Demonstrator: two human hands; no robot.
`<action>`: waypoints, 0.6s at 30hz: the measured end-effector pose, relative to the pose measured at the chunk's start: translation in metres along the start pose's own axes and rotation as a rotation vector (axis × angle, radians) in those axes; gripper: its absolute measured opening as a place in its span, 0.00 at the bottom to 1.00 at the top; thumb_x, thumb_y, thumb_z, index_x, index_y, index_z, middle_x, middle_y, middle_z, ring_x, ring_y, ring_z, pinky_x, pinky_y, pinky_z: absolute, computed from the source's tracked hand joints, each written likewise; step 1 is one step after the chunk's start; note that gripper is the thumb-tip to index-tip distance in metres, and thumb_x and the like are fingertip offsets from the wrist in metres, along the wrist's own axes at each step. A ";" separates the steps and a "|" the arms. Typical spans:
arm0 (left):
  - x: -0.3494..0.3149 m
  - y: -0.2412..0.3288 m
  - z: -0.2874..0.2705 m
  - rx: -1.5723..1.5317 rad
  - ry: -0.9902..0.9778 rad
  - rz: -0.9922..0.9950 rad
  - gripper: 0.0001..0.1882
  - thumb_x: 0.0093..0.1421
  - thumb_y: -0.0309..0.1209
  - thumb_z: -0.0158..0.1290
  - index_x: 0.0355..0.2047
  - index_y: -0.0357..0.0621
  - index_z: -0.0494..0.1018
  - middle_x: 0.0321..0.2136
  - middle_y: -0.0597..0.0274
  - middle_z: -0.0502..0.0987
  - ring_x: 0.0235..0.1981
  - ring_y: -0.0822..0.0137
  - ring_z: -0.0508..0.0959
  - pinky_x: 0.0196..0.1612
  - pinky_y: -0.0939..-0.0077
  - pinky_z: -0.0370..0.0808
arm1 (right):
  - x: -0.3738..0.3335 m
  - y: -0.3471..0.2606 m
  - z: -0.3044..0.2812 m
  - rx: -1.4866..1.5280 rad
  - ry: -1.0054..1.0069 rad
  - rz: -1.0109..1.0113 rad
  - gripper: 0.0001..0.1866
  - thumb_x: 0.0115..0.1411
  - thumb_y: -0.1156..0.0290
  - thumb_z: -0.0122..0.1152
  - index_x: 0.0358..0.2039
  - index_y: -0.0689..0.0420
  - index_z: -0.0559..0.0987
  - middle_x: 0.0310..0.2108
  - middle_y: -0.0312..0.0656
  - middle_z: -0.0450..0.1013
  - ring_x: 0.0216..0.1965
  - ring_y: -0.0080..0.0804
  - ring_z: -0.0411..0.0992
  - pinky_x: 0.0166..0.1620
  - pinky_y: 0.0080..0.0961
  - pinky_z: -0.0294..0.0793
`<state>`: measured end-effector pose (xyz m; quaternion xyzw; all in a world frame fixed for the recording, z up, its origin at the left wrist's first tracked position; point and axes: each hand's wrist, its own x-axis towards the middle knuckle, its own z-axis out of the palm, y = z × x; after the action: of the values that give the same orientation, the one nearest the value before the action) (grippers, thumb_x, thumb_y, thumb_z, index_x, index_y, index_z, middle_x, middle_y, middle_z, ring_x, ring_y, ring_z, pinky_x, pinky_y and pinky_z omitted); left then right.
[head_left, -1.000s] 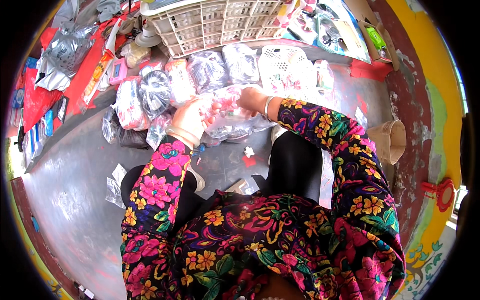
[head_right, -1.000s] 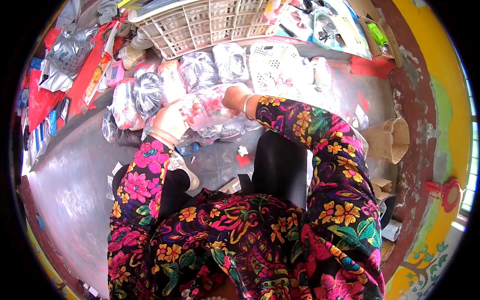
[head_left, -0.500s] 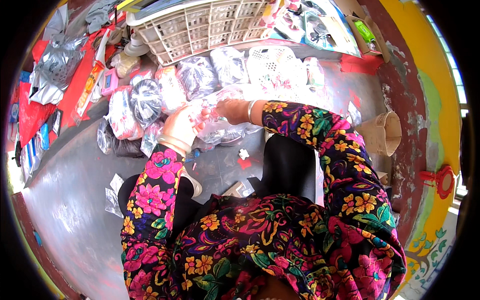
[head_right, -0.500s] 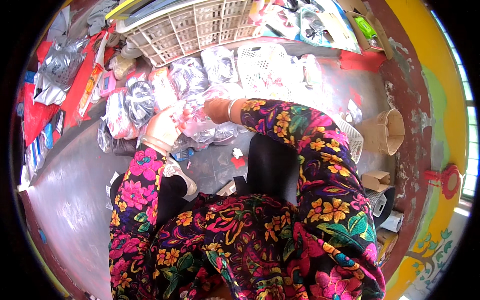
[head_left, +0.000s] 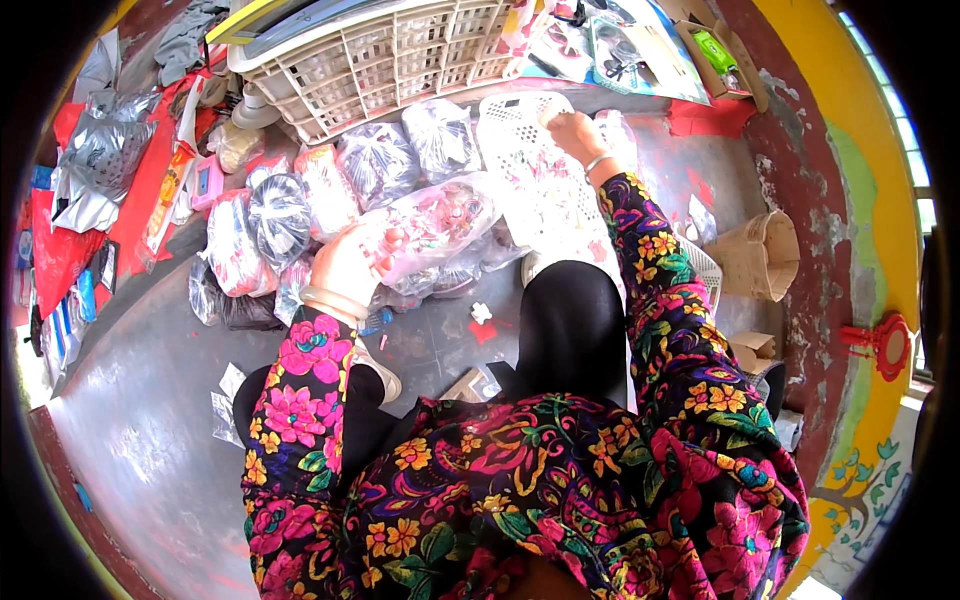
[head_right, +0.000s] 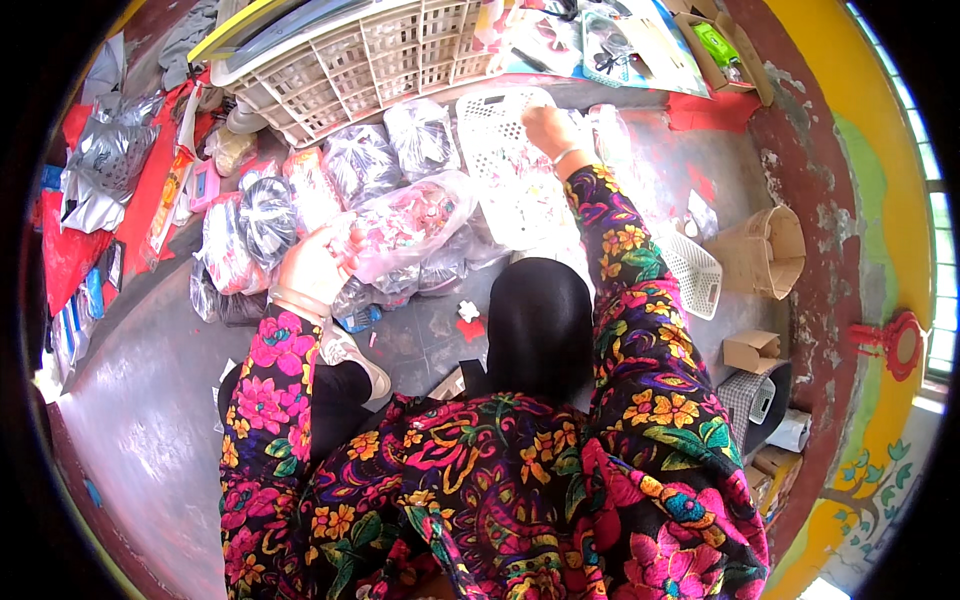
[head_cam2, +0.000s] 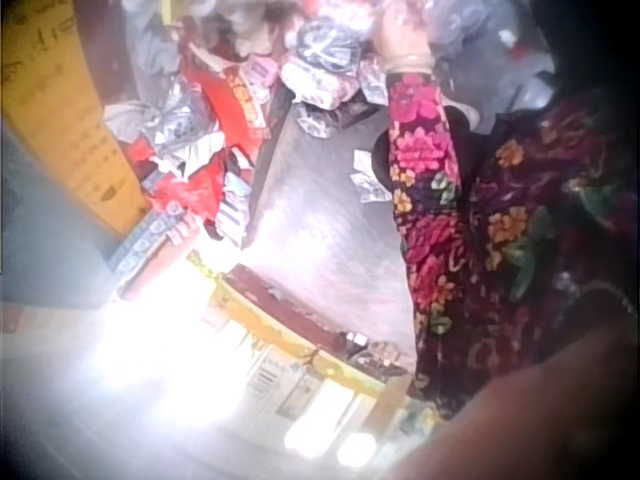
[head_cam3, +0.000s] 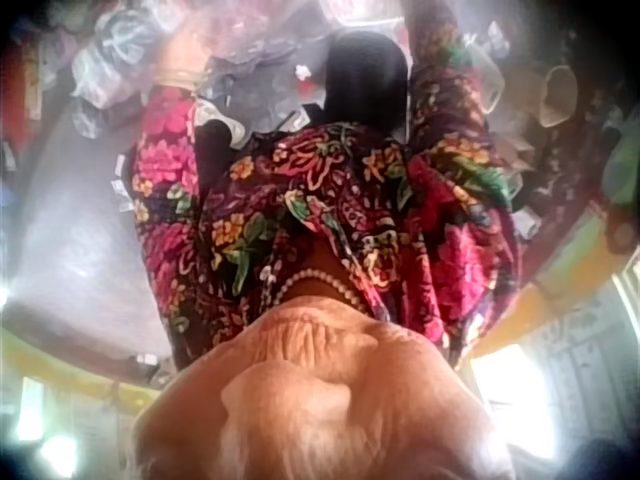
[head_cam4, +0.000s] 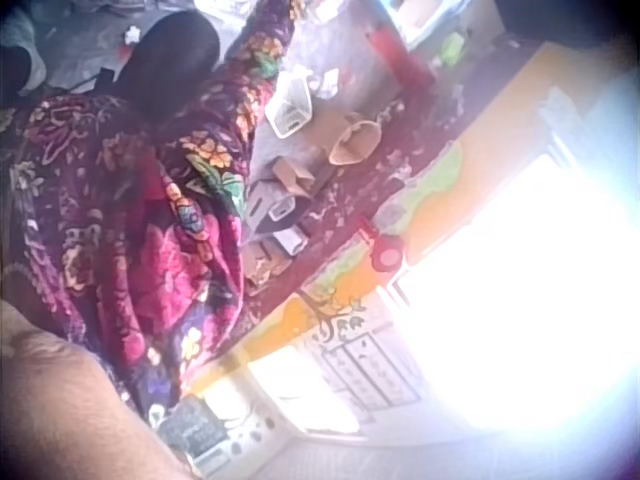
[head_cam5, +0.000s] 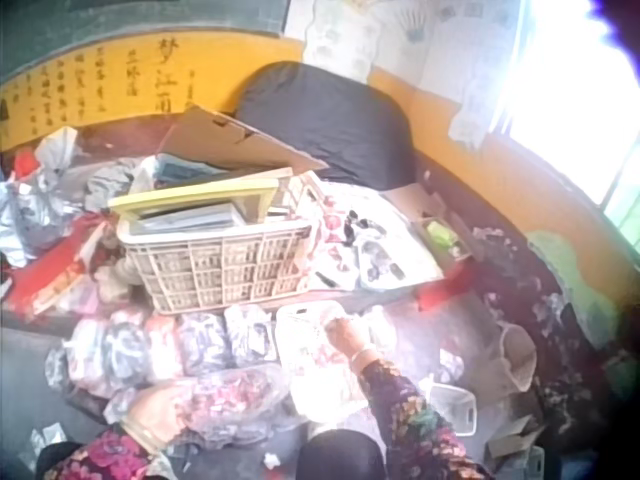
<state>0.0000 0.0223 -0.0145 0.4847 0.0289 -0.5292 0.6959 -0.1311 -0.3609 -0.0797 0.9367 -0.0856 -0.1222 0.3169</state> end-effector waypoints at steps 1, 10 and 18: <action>0.002 -0.002 0.006 0.024 -0.020 -0.001 0.15 0.57 0.32 0.43 0.42 0.38 0.66 0.31 0.57 0.72 0.32 0.65 0.73 0.31 0.76 0.69 | -0.018 0.014 0.041 0.062 -0.052 -0.109 0.11 0.47 0.69 0.52 0.32 0.53 0.76 0.35 0.37 0.72 0.37 0.31 0.71 0.38 0.25 0.69; -0.003 0.005 0.012 -0.039 0.061 -0.075 0.14 0.57 0.32 0.42 0.41 0.40 0.66 0.31 0.57 0.72 0.32 0.66 0.72 0.32 0.77 0.68 | -0.028 -0.046 0.068 0.671 -0.240 0.428 0.22 0.48 0.72 0.47 0.47 0.56 0.65 0.37 0.51 0.70 0.42 0.43 0.68 0.44 0.33 0.67; 0.001 0.003 0.011 -0.066 0.068 -0.078 0.14 0.57 0.32 0.42 0.42 0.39 0.66 0.32 0.58 0.72 0.32 0.66 0.72 0.32 0.77 0.68 | -0.028 -0.040 0.051 0.758 -0.413 0.432 0.22 0.42 0.67 0.56 0.41 0.57 0.71 0.35 0.49 0.71 0.38 0.43 0.70 0.41 0.29 0.68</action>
<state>-0.0024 0.0139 -0.0074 0.4777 0.0891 -0.5378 0.6889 -0.1695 -0.3522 -0.1386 0.9031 -0.3780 -0.1971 -0.0525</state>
